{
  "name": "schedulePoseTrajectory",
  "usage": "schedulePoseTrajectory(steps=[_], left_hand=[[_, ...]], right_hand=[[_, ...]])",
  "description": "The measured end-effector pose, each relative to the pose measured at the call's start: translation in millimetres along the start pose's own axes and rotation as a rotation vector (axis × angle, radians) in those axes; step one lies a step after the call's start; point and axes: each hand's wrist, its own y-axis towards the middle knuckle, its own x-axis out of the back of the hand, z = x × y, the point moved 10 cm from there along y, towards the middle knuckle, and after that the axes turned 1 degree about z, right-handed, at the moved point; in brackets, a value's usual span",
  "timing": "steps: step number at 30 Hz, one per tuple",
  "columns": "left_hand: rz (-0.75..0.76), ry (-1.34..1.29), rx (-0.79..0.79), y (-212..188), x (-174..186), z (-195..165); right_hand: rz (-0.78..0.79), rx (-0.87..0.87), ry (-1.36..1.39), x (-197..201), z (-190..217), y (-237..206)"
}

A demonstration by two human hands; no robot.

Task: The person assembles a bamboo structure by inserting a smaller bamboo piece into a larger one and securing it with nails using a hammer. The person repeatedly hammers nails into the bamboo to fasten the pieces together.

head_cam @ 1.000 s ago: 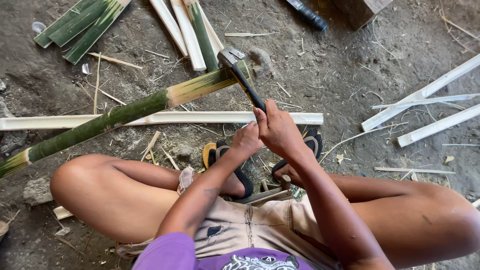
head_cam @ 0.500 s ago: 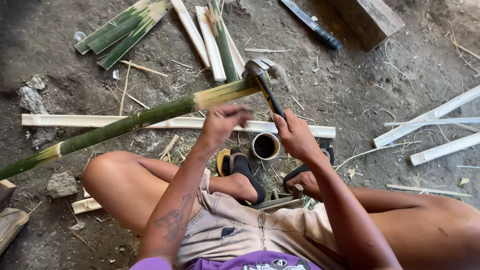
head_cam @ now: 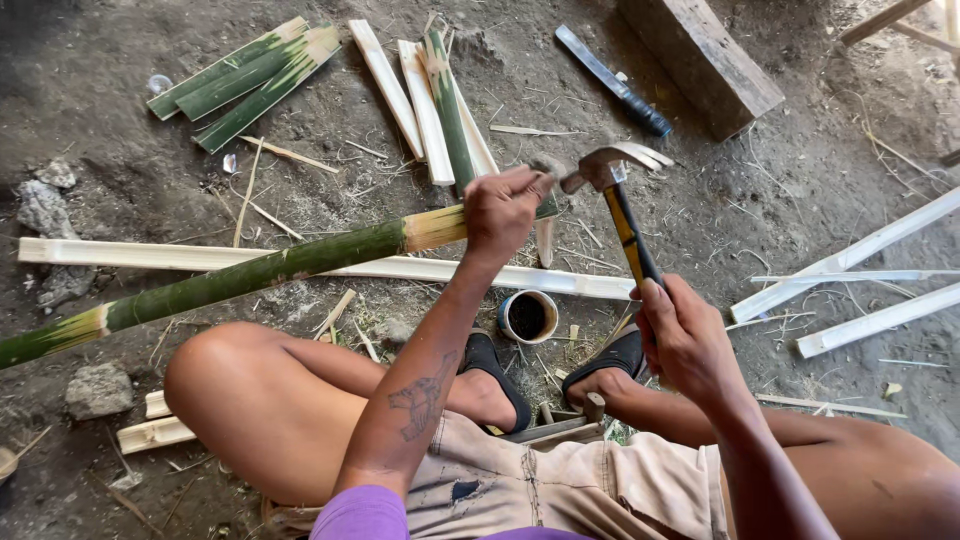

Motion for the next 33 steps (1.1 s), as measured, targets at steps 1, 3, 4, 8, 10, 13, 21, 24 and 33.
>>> schedulePoseTrajectory(steps=[1, 3, 4, 8, 10, 13, 21, 24, 33], left_hand=[[-0.058, 0.020, -0.076, -1.8, 4.2, -10.8], [-0.173, 0.064, -0.223, -8.7, 11.8, -30.6], [-0.156, 0.056, -0.168, -8.6, 8.9, -26.8], [-0.141, 0.042, -0.015, -11.5, 4.8, -13.7], [-0.143, 0.040, 0.003, -11.9, 4.6, -11.0], [-0.134, 0.063, -0.015, -10.8, 2.5, -10.3], [-0.146, 0.180, -0.263, -18.1, -1.2, -24.8], [-0.158, 0.154, -0.199, -17.8, 0.2, -17.8], [-0.161, 0.141, -0.198, -20.8, -0.3, -19.9]], right_hand=[[-0.002, 0.009, -0.021, 2.7, 2.5, -4.5], [-0.012, 0.033, -0.082, 5.3, 10.2, -10.7], [-0.022, 0.050, -0.122, 6.3, 15.5, -12.7], [-0.065, 0.124, -0.229, 9.7, 40.3, -19.5], [-0.063, 0.158, -0.204, 11.7, 50.9, -23.9], [-0.071, 0.220, -0.219, 16.9, 65.1, -33.6], [-0.044, 0.204, -0.594, -1.5, 91.5, -19.1], [-0.014, 0.112, -0.704, -0.9, 98.9, -21.9], [-0.093, 0.405, -0.534, -1.0, 114.6, -34.5]])
